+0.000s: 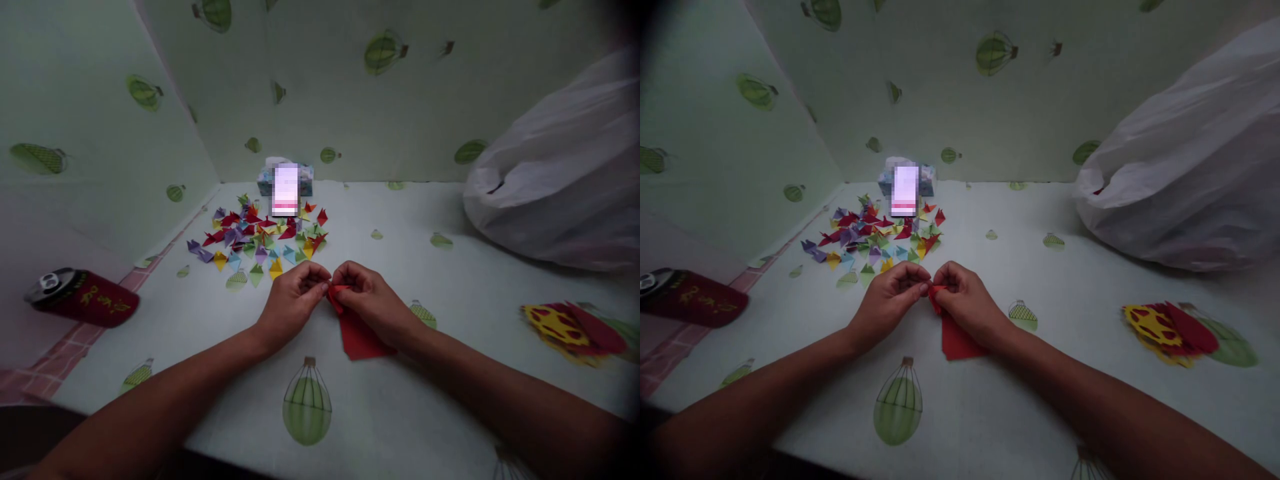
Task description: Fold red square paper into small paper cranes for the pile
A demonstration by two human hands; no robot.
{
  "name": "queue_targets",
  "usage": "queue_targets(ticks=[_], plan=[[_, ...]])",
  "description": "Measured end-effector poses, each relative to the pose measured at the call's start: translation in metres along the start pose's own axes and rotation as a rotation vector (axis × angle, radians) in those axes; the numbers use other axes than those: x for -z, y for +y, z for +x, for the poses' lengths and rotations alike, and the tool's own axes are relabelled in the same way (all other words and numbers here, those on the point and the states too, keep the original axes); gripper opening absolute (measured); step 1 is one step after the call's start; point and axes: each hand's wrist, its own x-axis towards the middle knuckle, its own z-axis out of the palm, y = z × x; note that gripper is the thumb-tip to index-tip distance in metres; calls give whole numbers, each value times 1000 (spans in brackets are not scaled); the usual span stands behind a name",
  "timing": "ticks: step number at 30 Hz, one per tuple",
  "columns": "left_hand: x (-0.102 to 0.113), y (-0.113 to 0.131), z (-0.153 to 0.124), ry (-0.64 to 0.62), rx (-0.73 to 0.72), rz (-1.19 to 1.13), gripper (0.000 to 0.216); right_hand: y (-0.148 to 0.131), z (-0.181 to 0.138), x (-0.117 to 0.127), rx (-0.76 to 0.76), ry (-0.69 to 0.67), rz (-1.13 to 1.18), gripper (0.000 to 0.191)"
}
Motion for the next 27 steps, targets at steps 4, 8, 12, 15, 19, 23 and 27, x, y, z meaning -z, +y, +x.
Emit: queue_targets(ticks=[4,8,12,15,19,23,27], plan=[[2,-1,1,2,9,-18,6,0,0,0,-18,-28,53,13],[1,-1,2,-10,19,-34,9,-1,-1,1,-19,-18,54,17],[-1,1,1,-10,38,-11,9,-2,-2,1,10,38,-26,13],[-2,3,1,6,56,36,8,-2,-3,0,42,81,-123,9],[-3,6,-1,-3,78,77,7,0,-4,0,105,108,-292,3],[-3,6,-2,-9,51,139,10,2,-5,1,291,138,-519,12],[-2,6,-3,-28,33,178,14,2,-5,2,527,132,-694,16]])
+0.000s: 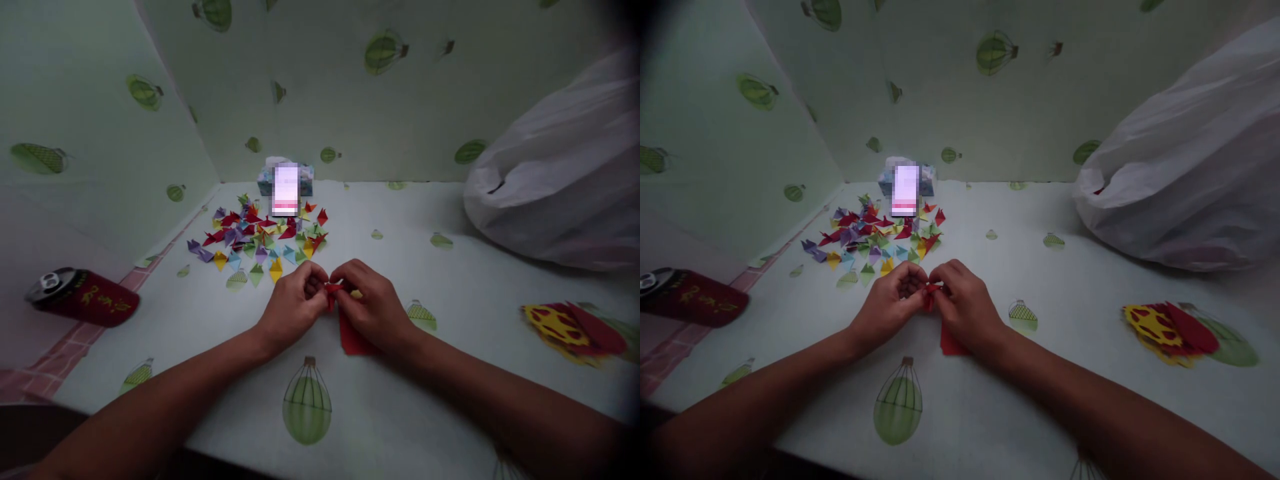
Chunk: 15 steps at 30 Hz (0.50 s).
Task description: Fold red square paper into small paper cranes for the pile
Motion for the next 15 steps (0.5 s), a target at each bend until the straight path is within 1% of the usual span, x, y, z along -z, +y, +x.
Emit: queue_targets(ticks=[2,4,8,12,15], plan=[[0,1,0,2,-6,6,13,1,0,0,16,-2,-31,15],[0,3,-1,5,-15,23,12,1,-1,0,-17,5,-20,14],[0,6,-2,3,-69,140,11,0,-2,0,-64,26,-6,13],[0,6,-4,21,-117,239,10,-2,-3,-1,-86,13,-11,13],[-1,4,-5,43,-193,338,10,-3,-4,-1,-87,3,-16,13]])
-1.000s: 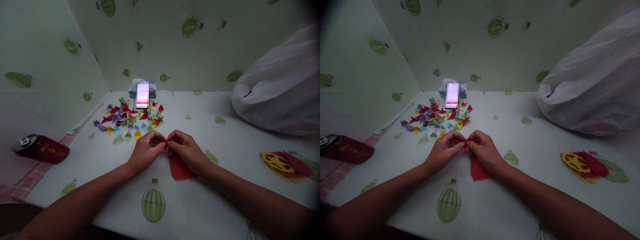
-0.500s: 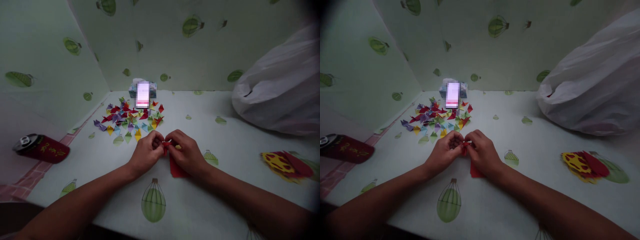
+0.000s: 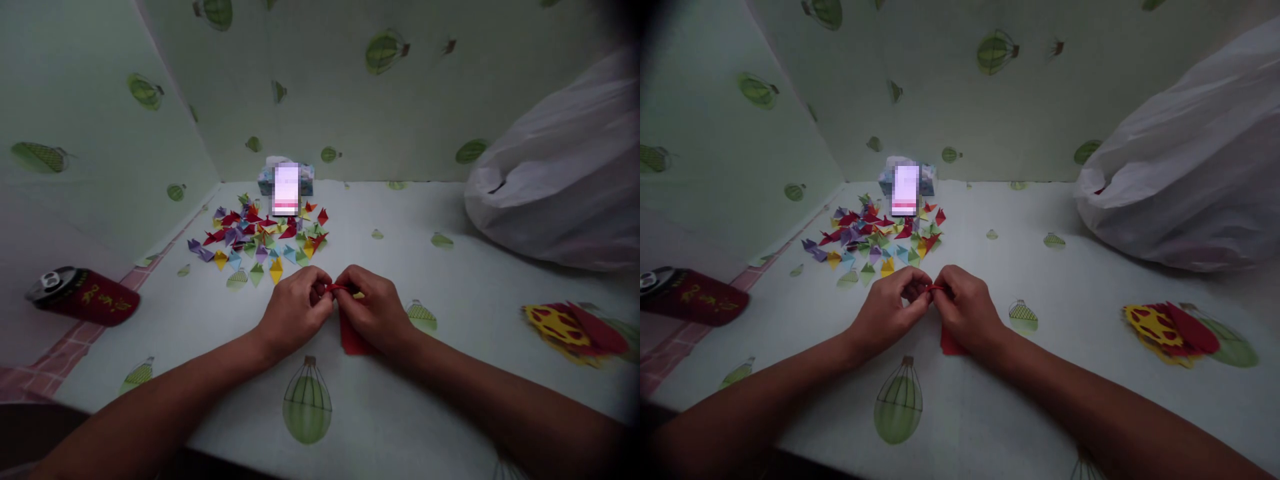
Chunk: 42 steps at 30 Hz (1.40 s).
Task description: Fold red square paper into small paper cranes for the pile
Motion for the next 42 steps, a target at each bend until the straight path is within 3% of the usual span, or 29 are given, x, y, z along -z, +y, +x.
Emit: queue_targets(ticks=[7,16,26,33,36,42], plan=[[-2,-5,-3,14,-165,257,8,1,1,0,29,-11,-38,13],[0,-3,-6,-97,-171,504,12,3,-3,-4,100,-84,-105,15],[0,0,-8,-102,-234,657,15,2,-2,-3,89,-130,-95,13],[-1,-6,-7,-76,-201,536,15,2,-1,-1,38,-126,42,10],[2,-5,-4,-14,-143,391,10,0,2,2,-55,-145,236,2],[9,1,4,72,68,50,10,1,9,3,-302,-132,680,19]])
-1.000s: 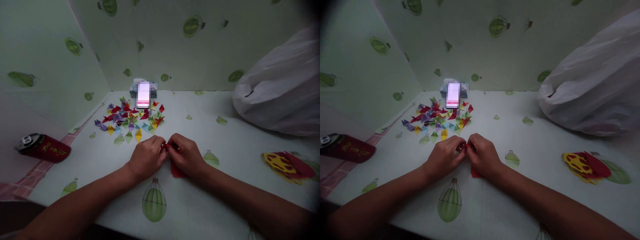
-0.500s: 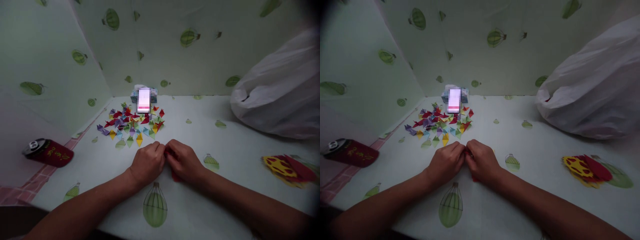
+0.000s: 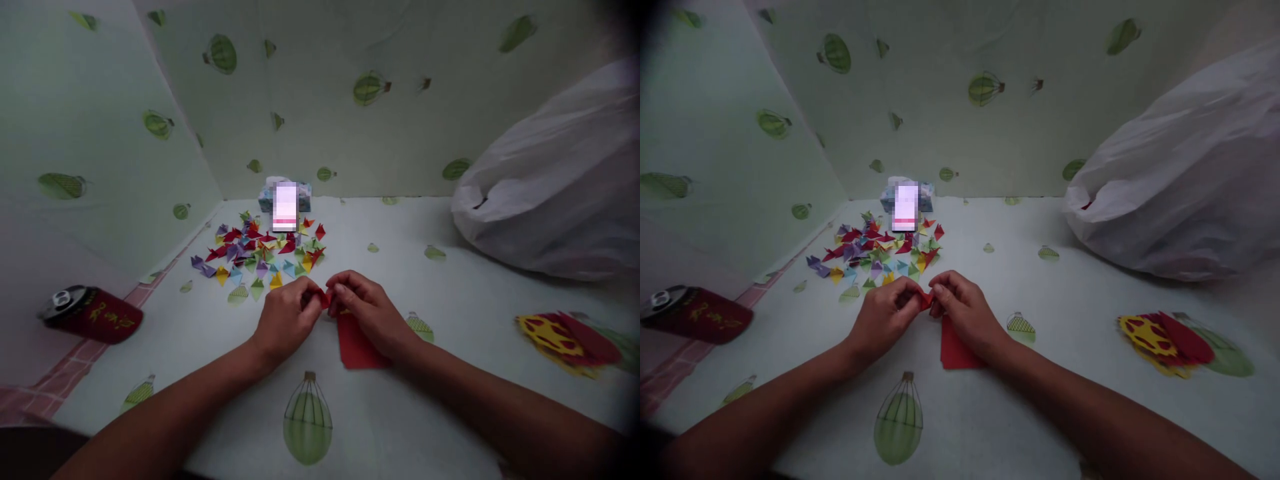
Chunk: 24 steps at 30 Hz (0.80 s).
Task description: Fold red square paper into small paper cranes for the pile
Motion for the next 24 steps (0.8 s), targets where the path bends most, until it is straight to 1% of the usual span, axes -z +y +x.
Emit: queue_targets(ticks=[4,8,11,15,17,20,22,24], plan=[[-2,-1,0,-34,131,-200,12,1,1,-1,-127,-23,101,17],[-5,-4,-1,-46,177,-309,14,3,1,-1,-163,-32,179,23],[-4,-4,-1,-26,138,-295,13,5,1,0,-192,-69,225,27],[-2,-3,0,79,31,-169,15,7,2,1,-231,-67,296,31],[-3,-3,0,101,-17,-125,14,7,2,1,-262,-73,326,30],[-3,-3,-1,79,-44,-143,11,8,3,2,-299,-83,359,25],[-3,-2,-1,38,14,-253,8,7,3,2,-312,-72,393,23],[-1,-3,-1,-38,110,-436,17,6,4,2,-325,-56,435,22]])
